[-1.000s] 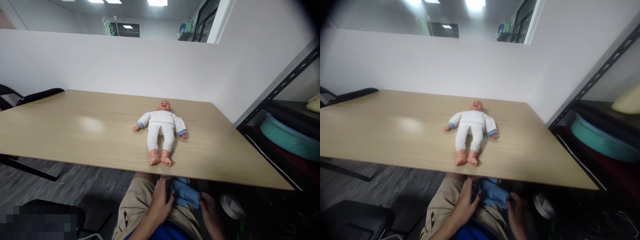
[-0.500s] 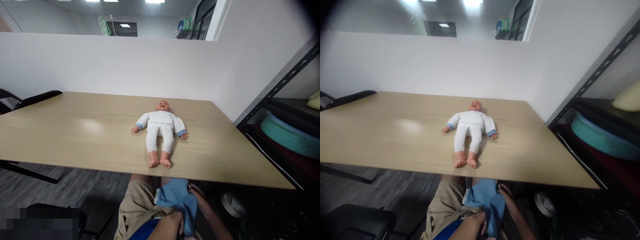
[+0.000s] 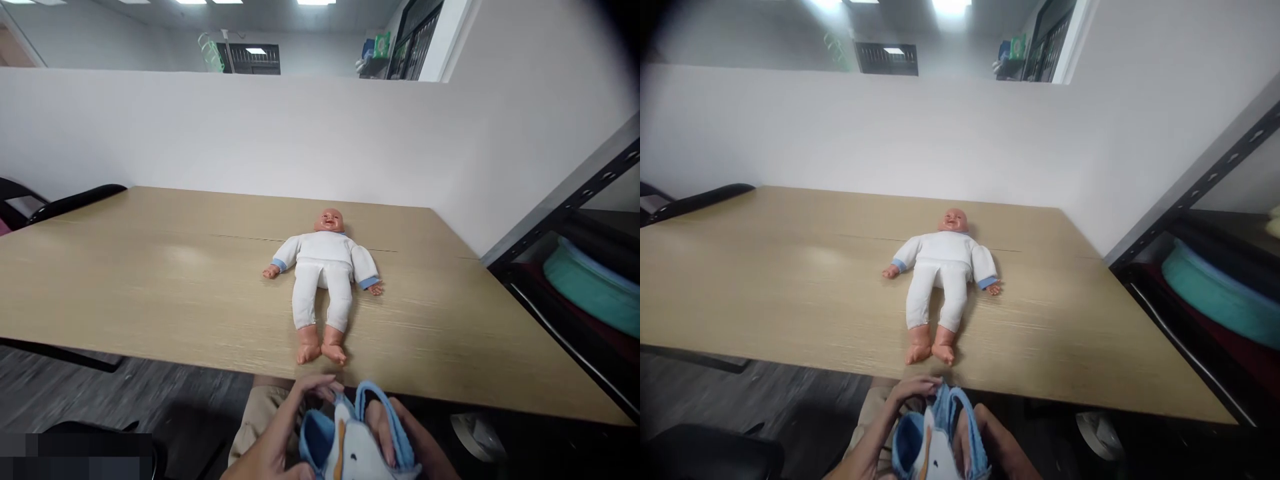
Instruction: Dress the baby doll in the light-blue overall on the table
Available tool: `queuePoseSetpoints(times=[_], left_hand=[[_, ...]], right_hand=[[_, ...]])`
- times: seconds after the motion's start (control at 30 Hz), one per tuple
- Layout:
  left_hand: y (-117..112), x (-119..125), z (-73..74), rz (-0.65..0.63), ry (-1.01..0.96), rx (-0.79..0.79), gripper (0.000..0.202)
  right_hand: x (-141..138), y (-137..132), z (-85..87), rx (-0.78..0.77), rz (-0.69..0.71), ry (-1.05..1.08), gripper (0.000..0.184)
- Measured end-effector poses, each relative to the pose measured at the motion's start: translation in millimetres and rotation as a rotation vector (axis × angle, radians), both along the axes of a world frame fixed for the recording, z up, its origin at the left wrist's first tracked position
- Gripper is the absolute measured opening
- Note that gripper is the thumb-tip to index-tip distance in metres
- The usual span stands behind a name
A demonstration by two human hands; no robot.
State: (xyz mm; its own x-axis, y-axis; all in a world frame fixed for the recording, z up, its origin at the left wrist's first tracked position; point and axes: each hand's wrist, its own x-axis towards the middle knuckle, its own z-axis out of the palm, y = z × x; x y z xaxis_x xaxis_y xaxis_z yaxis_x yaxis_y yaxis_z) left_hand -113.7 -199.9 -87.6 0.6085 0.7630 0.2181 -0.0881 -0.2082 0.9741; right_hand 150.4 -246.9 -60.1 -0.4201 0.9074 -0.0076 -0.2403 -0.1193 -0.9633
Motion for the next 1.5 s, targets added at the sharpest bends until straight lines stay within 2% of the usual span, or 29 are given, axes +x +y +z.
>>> queuePoseSetpoints(times=[0.07,0.13,0.2,0.27,0.33,0.4,0.47,0.53,0.57,0.6,0.67,0.7,0.87,0.93,0.97,1.0,1.03,1.1,1.17,1.2,1.27,1.33,1.4,1.43,1.5], left_hand=[[8,3,25.0,-0.013,-0.047,-0.110,0.090],[20,10,48.9,-0.036,-0.066,-0.109,0.074],[35,18,70.4,-0.077,-0.055,0.021,0.047],[51,24,89.3,-0.097,-0.042,0.181,0.031],[65,27,105.6,-0.141,-0.044,0.263,0.025],[78,28,119.4,-0.222,-0.043,0.231,0.031],[92,27,131.1,-0.297,0.023,0.124,0.051],[106,27,141.5,-0.304,0.151,0.016,0.071],[113,27,146.2,-0.275,0.209,0.010,0.068],[121,26,150.5,-0.233,0.249,0.043,0.057],[135,22,158.0,-0.158,0.271,0.190,0.032],[141,19,161.3,-0.136,0.263,0.267,0.026],[164,10,177.4,-0.139,0.254,0.426,0.017],[172,14,184.9,-0.192,0.239,0.498,0.014],[176,17,188.7,-0.224,0.218,0.533,0.013],[180,21,192.4,-0.254,0.194,0.562,0.012],[183,25,195.9,-0.274,0.178,0.588,0.011],[188,31,201.6,-0.272,0.181,0.632,0.009],[190,33,204.7,-0.216,0.173,0.676,0.010],[190,32,205.2,-0.168,0.153,0.689,0.013],[191,28,204.7,-0.053,0.117,0.692,0.023],[194,23,203.7,0.018,0.106,0.675,0.033],[199,19,203.4,-0.024,0.087,0.663,0.041],[202,18,203.8,-0.071,0.071,0.660,0.043],[209,19,205.6,-0.155,0.047,0.648,0.039]], right_hand=[[1,7,23.2,0.072,-0.062,-0.070,0.051],[2,14,40.0,0.165,-0.082,-0.063,0.033],[1,22,51.3,0.302,-0.120,-0.025,0.021],[1,31,61.1,0.435,-0.189,-0.019,0.015],[1,41,72.9,0.503,-0.235,-0.051,0.014],[2,52,87.0,0.539,-0.246,-0.095,0.015],[2,63,100.4,0.598,-0.282,-0.140,0.018],[1,74,110.0,0.670,-0.357,-0.196,0.023],[1,80,113.0,0.696,-0.398,-0.233,0.025],[1,85,114.8,0.711,-0.448,-0.272,0.026],[3,95,116.3,0.722,-0.593,-0.318,0.026],[4,101,116.5,0.722,-0.687,-0.311,0.026],[13,135,119.6,0.841,-1.129,-0.156,0.035],[16,149,122.1,0.903,-1.251,-0.177,0.040],[18,155,123.8,0.939,-1.261,-0.197,0.040],[20,160,125.7,0.989,-1.207,-0.221,0.039],[23,165,128.0,1.032,-1.079,-0.261,0.040],[31,175,133.6,1.015,-0.668,-0.384,0.047],[40,186,140.5,0.915,-0.271,-0.495,0.054],[43,193,144.5,0.863,-0.131,-0.531,0.056],[47,205,152.9,0.833,0.060,-0.547,0.054],[47,216,160.5,0.816,0.186,-0.547,0.049],[43,222,164.4,0.771,0.251,-0.574,0.048],[41,223,164.4,0.746,0.236,-0.603,0.046],[35,224,160.8,0.738,0.099,-0.662,0.043]])
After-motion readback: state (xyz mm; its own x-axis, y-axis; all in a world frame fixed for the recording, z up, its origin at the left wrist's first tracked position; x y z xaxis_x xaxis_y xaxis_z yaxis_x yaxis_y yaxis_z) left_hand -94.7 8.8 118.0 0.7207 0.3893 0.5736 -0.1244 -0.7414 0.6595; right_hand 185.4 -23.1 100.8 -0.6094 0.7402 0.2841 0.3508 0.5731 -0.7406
